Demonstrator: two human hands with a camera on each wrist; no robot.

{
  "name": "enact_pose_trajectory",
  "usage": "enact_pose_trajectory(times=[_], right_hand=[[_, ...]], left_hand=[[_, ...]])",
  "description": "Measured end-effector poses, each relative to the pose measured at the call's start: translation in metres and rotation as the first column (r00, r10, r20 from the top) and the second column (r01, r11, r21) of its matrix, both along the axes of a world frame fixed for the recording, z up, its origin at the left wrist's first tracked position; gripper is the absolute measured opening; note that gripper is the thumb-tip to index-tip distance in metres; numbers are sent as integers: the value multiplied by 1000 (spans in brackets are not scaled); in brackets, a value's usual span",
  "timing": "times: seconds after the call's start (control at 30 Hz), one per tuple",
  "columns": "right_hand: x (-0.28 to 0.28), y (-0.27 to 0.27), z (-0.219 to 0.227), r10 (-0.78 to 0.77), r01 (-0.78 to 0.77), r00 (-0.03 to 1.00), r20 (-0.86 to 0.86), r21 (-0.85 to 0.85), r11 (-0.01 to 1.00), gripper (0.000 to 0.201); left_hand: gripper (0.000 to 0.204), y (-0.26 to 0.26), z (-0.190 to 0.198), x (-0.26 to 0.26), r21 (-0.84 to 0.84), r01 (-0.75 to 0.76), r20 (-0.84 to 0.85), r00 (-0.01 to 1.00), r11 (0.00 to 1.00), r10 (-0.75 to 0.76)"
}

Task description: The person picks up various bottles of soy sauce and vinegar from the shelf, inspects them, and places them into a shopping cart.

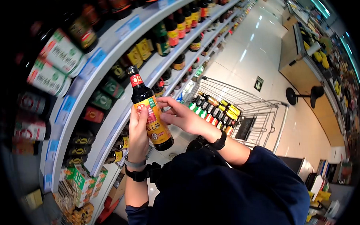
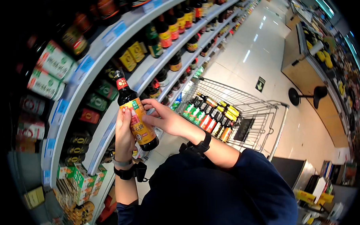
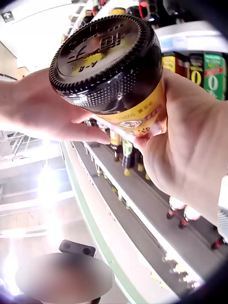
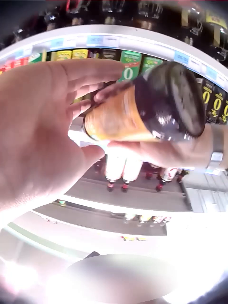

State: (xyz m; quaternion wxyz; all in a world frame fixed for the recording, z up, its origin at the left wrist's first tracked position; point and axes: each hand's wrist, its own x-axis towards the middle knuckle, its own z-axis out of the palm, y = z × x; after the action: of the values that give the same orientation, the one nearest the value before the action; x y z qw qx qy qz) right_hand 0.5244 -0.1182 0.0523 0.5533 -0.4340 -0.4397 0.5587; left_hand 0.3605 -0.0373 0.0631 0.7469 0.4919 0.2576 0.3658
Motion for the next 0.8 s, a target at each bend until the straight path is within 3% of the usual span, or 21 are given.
enact_pose_trajectory(times=[0.1,0.17,0.27,0.33,0.4,0.43,0.47,0.57,0.6,0.67,0.73,0.8], right_hand=[[34,-18,-24,-149,153,987,55,-73,985,64],[57,-29,-36,-188,225,945,268,-117,967,70],[96,-35,-85,-250,320,938,240,-324,890,71],[110,-42,-126,-359,441,891,277,-342,830,60],[127,-50,-156,-588,554,808,-13,-320,768,55],[136,-54,-169,-630,617,771,86,-342,708,49],[146,-57,-197,-671,658,737,81,-311,685,48],[179,-70,-256,-783,740,611,117,-436,512,58],[194,-75,-300,-745,784,588,317,-451,427,59],[219,-91,-342,-695,839,529,487,-425,340,56],[237,-107,-385,-704,856,494,510,-425,294,53],[253,-124,-467,-595,824,551,586,-493,278,56]], left_hand=[[43,1,-37,52,-100,142,-42,988,985,-147],[42,-2,-62,87,-162,219,-74,970,962,-234],[49,-12,-102,126,-167,302,-197,922,939,-332],[56,-27,-106,151,-161,338,-291,882,927,-371],[58,-35,-118,170,-151,400,-389,817,904,-427],[56,-39,-119,179,-134,449,-395,793,883,-464],[53,-44,-122,187,-119,495,-402,769,860,-498],[51,-52,-141,197,-126,489,-446,749,863,-489],[52,-53,-147,199,-114,477,-476,744,871,-470],[56,-51,-149,201,-177,442,-501,729,880,-467],[54,-44,-160,190,-181,376,-566,716,909,-409],[51,-38,-168,177,-168,320,-603,714,932,-354]])
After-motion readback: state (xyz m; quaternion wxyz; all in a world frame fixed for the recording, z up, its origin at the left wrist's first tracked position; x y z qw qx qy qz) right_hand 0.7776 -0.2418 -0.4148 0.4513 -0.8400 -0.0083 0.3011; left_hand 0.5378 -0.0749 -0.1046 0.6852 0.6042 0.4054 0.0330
